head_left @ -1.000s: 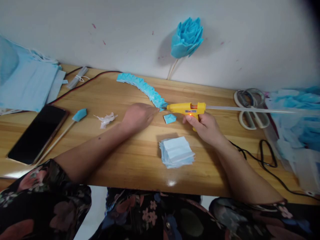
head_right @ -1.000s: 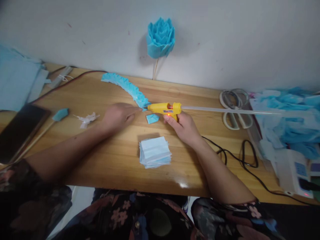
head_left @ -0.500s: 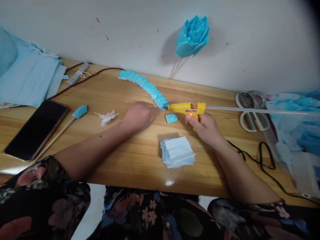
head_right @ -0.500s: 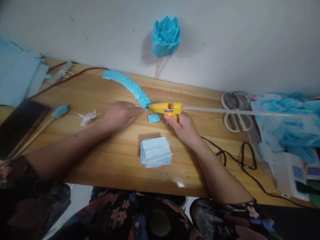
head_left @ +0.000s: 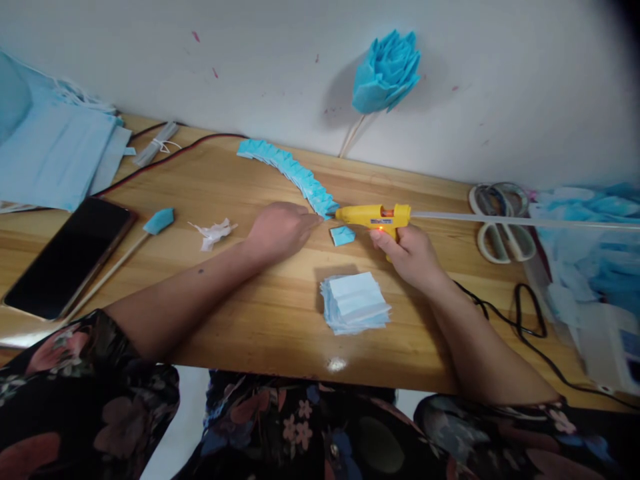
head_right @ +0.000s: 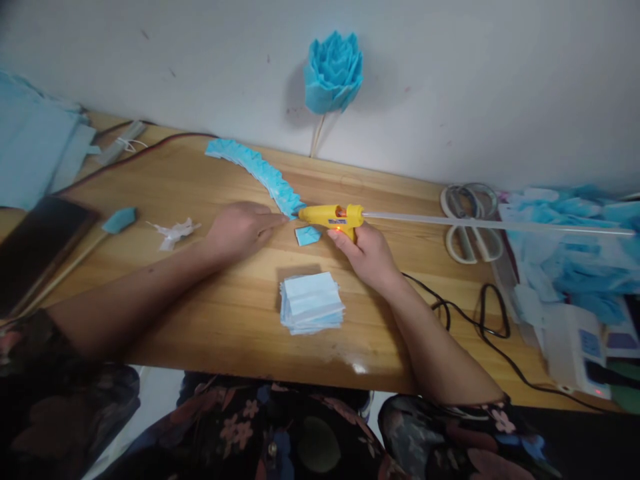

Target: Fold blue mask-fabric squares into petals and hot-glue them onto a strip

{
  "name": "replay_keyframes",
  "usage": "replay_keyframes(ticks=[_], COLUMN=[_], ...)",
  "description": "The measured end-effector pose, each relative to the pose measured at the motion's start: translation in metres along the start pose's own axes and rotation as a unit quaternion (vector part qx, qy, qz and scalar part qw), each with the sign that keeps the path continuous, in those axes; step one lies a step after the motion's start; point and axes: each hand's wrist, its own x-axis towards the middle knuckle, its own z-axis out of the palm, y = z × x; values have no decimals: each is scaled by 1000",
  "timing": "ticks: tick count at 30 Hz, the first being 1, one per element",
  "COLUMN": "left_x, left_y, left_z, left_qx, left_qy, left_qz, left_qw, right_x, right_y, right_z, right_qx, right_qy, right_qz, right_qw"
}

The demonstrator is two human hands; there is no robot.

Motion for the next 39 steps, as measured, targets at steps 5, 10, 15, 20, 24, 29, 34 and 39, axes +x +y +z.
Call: replay_keyframes(ticks=[5, 10, 15, 20, 24, 29, 34, 39], left_x=[-1, 0, 0, -1, -2, -2, -1, 0], left_y=[-1, -1, 0, -3, -6, -7, -4, -1], left_z=[2, 1, -3, 3, 8, 9, 4, 1], left_qx=[-29, -30, -3, -22, -31, -35, -24, -18], left_qy=[28, 26, -4, 19, 61, 68, 28, 6], left_qz=[8, 14, 5, 6, 26, 29, 12, 4], left_qw=[999, 999, 1000, 1000, 997, 997, 999, 1000], right_x=[1, 1, 1, 2, 1, 0, -2, 0], right_y=[1, 0, -2, 0, 2, 9, 12, 9], right_z=[1, 1, -2, -6, -7, -3, -7, -14], right_qx=[8, 8, 4, 0, -5, -28, -63, 86], right_qy=[2, 7, 12, 20, 17, 33, 37, 4], right_qz=[6, 1, 14, 14, 15, 8, 9, 36], right_qw=[1000, 1000, 1000, 1000, 1000, 999, 997, 996])
